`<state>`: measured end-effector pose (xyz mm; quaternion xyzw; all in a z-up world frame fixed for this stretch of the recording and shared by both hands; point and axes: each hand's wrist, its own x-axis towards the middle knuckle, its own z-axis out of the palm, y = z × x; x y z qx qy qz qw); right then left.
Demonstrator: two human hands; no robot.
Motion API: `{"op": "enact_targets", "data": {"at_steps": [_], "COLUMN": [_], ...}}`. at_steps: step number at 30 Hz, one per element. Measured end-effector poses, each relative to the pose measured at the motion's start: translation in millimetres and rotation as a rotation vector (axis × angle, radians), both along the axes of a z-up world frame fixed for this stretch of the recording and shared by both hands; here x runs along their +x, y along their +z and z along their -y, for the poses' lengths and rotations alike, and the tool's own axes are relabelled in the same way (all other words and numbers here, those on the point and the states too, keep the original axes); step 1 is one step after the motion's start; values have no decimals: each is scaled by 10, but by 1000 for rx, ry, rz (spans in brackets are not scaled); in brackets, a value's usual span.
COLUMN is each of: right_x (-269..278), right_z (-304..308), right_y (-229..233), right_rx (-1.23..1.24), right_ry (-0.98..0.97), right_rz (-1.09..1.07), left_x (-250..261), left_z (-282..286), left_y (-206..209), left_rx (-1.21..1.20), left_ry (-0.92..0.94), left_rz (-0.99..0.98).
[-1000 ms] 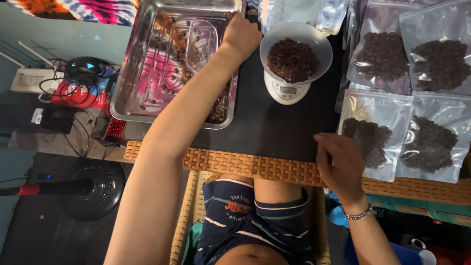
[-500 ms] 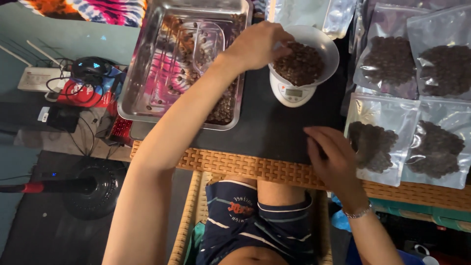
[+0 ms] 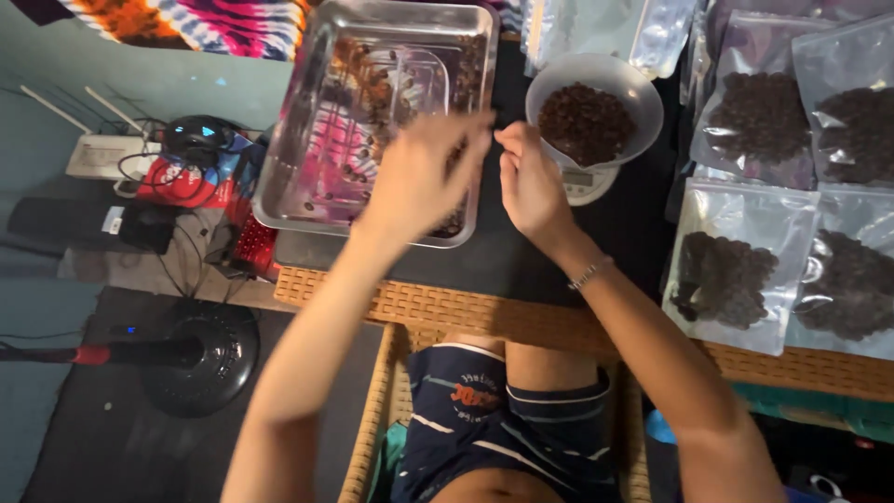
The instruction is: Weighing roasted coffee beans on a digital scale and transferring them into individual plastic bags for packaging.
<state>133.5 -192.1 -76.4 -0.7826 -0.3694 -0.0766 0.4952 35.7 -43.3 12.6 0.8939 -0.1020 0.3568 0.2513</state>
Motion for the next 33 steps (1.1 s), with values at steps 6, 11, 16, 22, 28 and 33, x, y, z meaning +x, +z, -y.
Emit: {"op": "enact_targets", "data": {"at_steps": [6, 11, 16, 22, 28, 33], "right_x": [222, 318, 486, 495, 575, 426], "right_z": [-446, -460, -486, -604, -652, -543], "right_y": [-194, -131, -192, -172, -232, -274], "right_rx": [-161, -180, -174, -258, -255, -199], "right_ry": [-106, -78, -48, -126, -108, -171], "right_rz": [121, 177, -5, -106, -58, 321], "left_x": [-659, -765, -768, -816, -824, -817], "left_z": [217, 275, 283, 242, 220, 217], "left_y": [-455, -651, -719, -720, -744, -766], "left_rx": [185, 303, 272, 222, 190, 173], "left_ry": [210, 305, 266, 247, 234, 217], "left_rz": [62, 41, 39, 50, 20, 41]}}
